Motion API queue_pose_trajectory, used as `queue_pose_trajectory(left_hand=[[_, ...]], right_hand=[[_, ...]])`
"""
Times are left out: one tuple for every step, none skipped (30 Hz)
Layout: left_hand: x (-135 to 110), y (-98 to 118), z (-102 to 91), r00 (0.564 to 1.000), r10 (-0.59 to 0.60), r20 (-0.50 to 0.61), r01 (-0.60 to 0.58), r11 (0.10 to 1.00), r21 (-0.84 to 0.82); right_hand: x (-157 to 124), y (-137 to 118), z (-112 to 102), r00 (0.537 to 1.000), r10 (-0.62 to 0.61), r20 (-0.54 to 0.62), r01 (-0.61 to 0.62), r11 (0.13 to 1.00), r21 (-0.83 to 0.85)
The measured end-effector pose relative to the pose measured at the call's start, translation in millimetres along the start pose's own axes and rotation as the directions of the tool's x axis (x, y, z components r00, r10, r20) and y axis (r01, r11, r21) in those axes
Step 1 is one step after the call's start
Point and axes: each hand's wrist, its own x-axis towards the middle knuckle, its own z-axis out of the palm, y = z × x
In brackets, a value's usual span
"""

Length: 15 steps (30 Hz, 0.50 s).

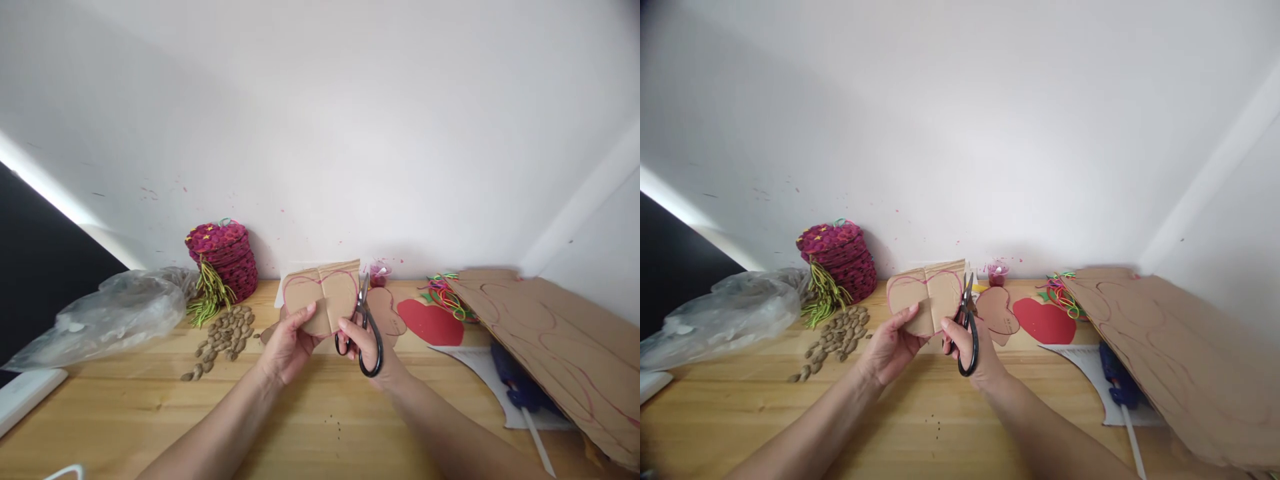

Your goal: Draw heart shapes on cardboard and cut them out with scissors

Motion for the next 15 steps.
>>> queue_pose_trajectory(left_hand=[[-3, -4, 2.6, 1.0, 0.012, -0.001, -0.012, 0.999, -0.031], [-6, -9, 5.8, 0.999, 0.036, -0.004, -0.036, 0.998, -0.05], [-8, -14, 9.4, 0.998, 0.055, -0.01, -0.055, 0.997, -0.052], [-10, -19, 13.3, 0.998, 0.065, -0.013, -0.066, 0.997, -0.036], [-12, -24, 17.4, 0.997, 0.076, -0.002, -0.076, 0.997, -0.003], [-12, -27, 21.4, 0.996, 0.092, 0.021, -0.092, 0.995, 0.027], [-12, -30, 25.1, 0.993, 0.115, 0.012, -0.115, 0.992, 0.051], [-12, -31, 28.4, 0.988, 0.153, -0.02, -0.152, 0.986, 0.071], [-11, -31, 31.2, 0.979, 0.194, -0.058, -0.188, 0.978, 0.09], [-10, -30, 33.5, 0.968, 0.231, -0.1, -0.221, 0.97, 0.101], [-8, -28, 35.1, 0.954, 0.268, -0.134, -0.255, 0.961, 0.105], [-7, -26, 36.2, 0.941, 0.299, -0.155, -0.286, 0.953, 0.104], [-6, -24, 36.6, 0.929, 0.328, -0.169, -0.315, 0.944, 0.1], [-5, -23, 36.4, 0.917, 0.356, -0.179, -0.343, 0.934, 0.1], [-4, -23, 35.6, 0.906, 0.379, -0.187, -0.365, 0.925, 0.106]], right_hand=[[-1, 0, 1, 1.0, -0.014, -0.019, 0.014, 1.0, 0.006], [-2, 0, 2, 0.999, -0.034, -0.028, 0.034, 0.999, 0.002], [-3, 0, 3, 0.998, -0.057, -0.023, 0.057, 0.998, -0.011], [-4, 0, 4, 0.997, -0.083, -0.012, 0.082, 0.996, -0.029], [-5, -1, 5, 0.994, -0.107, 0.004, 0.107, 0.993, -0.044], [-7, -2, 5, 0.992, -0.127, 0.018, 0.128, 0.99, -0.06], [-8, -4, 5, 0.989, -0.143, 0.034, 0.145, 0.987, -0.076], [-9, -6, 6, 0.987, -0.152, 0.048, 0.156, 0.984, -0.089], [-10, -8, 6, 0.986, -0.159, 0.056, 0.164, 0.981, -0.1], [-11, -10, 6, 0.985, -0.164, 0.06, 0.17, 0.979, -0.111], [-11, -12, 6, 0.984, -0.167, 0.061, 0.173, 0.977, -0.121], [-12, -13, 5, 0.984, -0.169, 0.059, 0.175, 0.976, -0.129], [-12, -13, 5, 0.984, -0.172, 0.056, 0.178, 0.974, -0.138], [-12, -13, 4, 0.983, -0.176, 0.054, 0.182, 0.972, -0.15], [-11, -11, 3, 0.982, -0.179, 0.057, 0.186, 0.969, -0.164]])
